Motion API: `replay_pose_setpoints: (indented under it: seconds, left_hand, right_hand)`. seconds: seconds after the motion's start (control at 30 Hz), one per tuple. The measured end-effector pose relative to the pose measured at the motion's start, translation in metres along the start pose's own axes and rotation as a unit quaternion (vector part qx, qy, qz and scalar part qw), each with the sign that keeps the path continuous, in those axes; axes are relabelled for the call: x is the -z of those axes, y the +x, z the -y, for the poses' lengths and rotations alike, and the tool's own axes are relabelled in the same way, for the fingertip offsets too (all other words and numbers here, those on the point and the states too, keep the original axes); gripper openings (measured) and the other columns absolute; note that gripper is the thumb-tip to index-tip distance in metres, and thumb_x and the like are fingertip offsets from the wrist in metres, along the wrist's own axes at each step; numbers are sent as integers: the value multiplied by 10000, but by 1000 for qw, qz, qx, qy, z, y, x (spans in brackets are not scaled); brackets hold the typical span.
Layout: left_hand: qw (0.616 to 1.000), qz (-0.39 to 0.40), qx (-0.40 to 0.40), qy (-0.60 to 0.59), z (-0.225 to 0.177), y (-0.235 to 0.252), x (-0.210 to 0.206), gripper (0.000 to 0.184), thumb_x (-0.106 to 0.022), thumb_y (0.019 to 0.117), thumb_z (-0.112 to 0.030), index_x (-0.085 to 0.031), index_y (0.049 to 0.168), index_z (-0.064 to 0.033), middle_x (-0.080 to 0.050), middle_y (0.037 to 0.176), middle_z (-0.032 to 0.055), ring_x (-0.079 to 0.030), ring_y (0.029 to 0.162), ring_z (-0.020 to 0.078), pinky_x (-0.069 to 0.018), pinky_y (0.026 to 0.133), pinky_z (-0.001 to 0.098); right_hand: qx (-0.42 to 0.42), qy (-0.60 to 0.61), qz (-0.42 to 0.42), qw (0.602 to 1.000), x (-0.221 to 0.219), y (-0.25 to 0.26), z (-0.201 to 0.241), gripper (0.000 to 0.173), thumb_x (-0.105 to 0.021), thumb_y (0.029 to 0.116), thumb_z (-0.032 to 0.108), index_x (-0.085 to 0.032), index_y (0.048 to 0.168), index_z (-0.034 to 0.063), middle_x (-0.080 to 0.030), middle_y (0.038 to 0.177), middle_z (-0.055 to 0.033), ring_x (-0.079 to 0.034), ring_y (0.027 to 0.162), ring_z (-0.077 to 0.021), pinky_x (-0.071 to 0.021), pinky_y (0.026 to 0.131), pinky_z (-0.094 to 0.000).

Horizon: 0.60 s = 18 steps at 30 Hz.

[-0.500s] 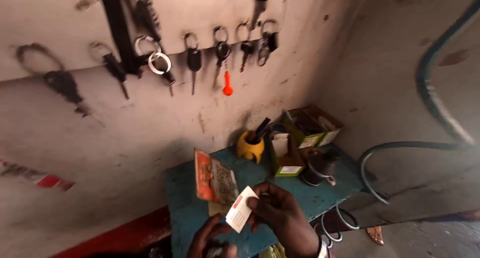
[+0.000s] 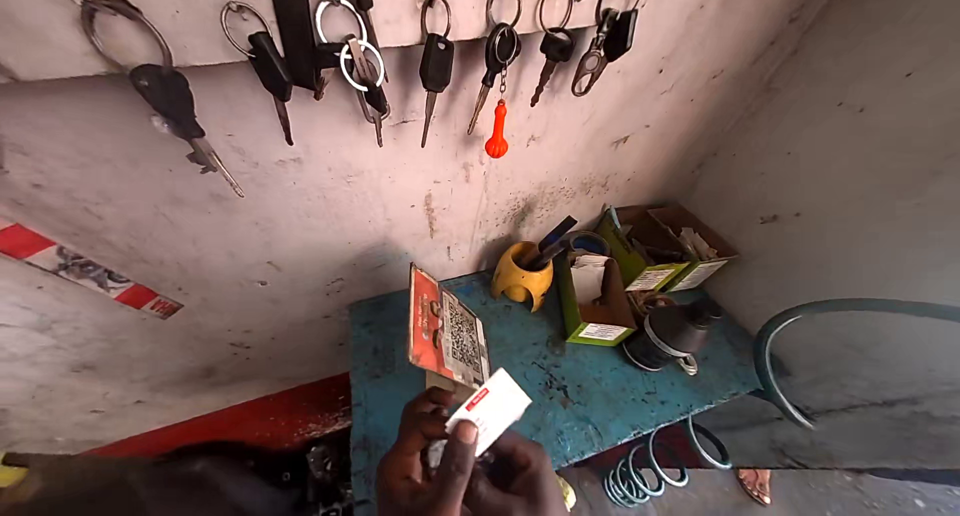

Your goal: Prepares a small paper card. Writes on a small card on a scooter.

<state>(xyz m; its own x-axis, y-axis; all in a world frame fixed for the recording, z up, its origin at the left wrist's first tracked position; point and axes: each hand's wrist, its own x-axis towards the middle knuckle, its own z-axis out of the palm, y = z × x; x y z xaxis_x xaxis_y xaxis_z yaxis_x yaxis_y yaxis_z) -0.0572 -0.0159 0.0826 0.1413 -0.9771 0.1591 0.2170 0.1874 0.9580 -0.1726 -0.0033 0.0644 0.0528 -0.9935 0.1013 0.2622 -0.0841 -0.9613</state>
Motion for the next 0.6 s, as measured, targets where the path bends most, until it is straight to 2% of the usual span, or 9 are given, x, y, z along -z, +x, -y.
replay_pose_setpoints:
  seconds: [0.07, 0.1, 0.2, 0.27, 0.3, 0.33, 0.37, 0.47, 0.6]
  left_hand:
    - [1000, 17, -13, 19, 0, -3, 0, 116, -723, 952, -185, -695, 843, -154, -677, 1190, -18, -625, 1124, 81, -559, 915, 246]
    - [999, 22, -22, 29, -2, -4, 1, 105, -732, 946, -182, -714, 846, -156, -700, 1164, -24, -635, 1121, 83, -558, 933, 254]
    - [996, 36, -37, 66, -10, -5, 3, 60, -736, 940, -140, -778, 898, -131, -756, 1072, -36, -693, 1025, 61, -587, 897, 243]
    - [993, 60, -31, 93, -14, -8, 4, 93, -704, 957, -94, -780, 973, -43, -767, 1036, 3, -717, 936, 56, -611, 850, 241]
    - [992, 73, -20, 105, -17, -9, 3, 117, -681, 970, -78, -768, 1000, -6, -767, 996, 11, -713, 877, 43, -611, 808, 229]
    - [990, 85, -5, 113, -20, -11, 2, 137, -662, 981, -75, -754, 1022, 17, -764, 947, 7, -708, 822, 30, -610, 767, 217]
    - [989, 94, 13, 116, -22, -13, 1, 151, -644, 989, -68, -740, 1047, 34, -760, 903, 4, -707, 781, 26, -611, 734, 216]
    - [985, 117, 40, 121, -26, -16, -2, 151, -621, 992, -52, -723, 1063, 33, -741, 848, -17, -681, 722, 14, -594, 678, 200]
    - [979, 138, 47, 141, -29, -18, -1, 167, -608, 993, -48, -730, 1071, 36, -744, 856, -8, -677, 723, 13, -585, 666, 196]
  right_hand:
    - [-19, -3, -40, 999, 8, -3, 1, 222, -630, 818, -112, -689, 936, 67, -714, 791, 62, -654, 668, 2, -573, 619, -216]
    - [-20, -6, -51, 998, 16, -6, 0, 263, -583, 812, -119, -690, 926, 94, -703, 814, 79, -642, 682, 13, -559, 619, -204]
    - [-8, 21, -59, 998, 49, -11, 0, 307, -473, 876, -83, -708, 920, 110, -731, 884, 33, -667, 688, -35, -577, 591, -232]
    - [9, 32, -36, 999, 71, -9, 6, 270, -473, 953, 112, -740, 945, 151, -716, 853, 61, -636, 671, -1, -538, 574, -192]
    - [19, 11, -16, 1000, 81, -7, 12, 252, -526, 1014, 295, -748, 1000, 178, -704, 877, 86, -625, 717, 15, -527, 619, -178]
    - [28, -26, -9, 999, 87, -5, 21, 329, -544, 1032, 443, -741, 1049, 180, -698, 888, 93, -620, 740, 21, -525, 638, -175]
    - [37, -70, -6, 997, 91, -3, 30, 392, -542, 1031, 511, -731, 1101, 174, -695, 889, 107, -619, 751, 31, -528, 653, -168]
    - [57, -151, -18, 987, 92, 2, 49, 377, -660, 1002, 388, -720, 1193, 69, -661, 772, 78, -575, 616, 15, -503, 541, -168]
    - [97, -156, 32, 982, 99, 6, 49, 206, -744, 952, 186, -762, 1100, 43, -736, 963, -10, -675, 797, -38, -589, 690, -190]
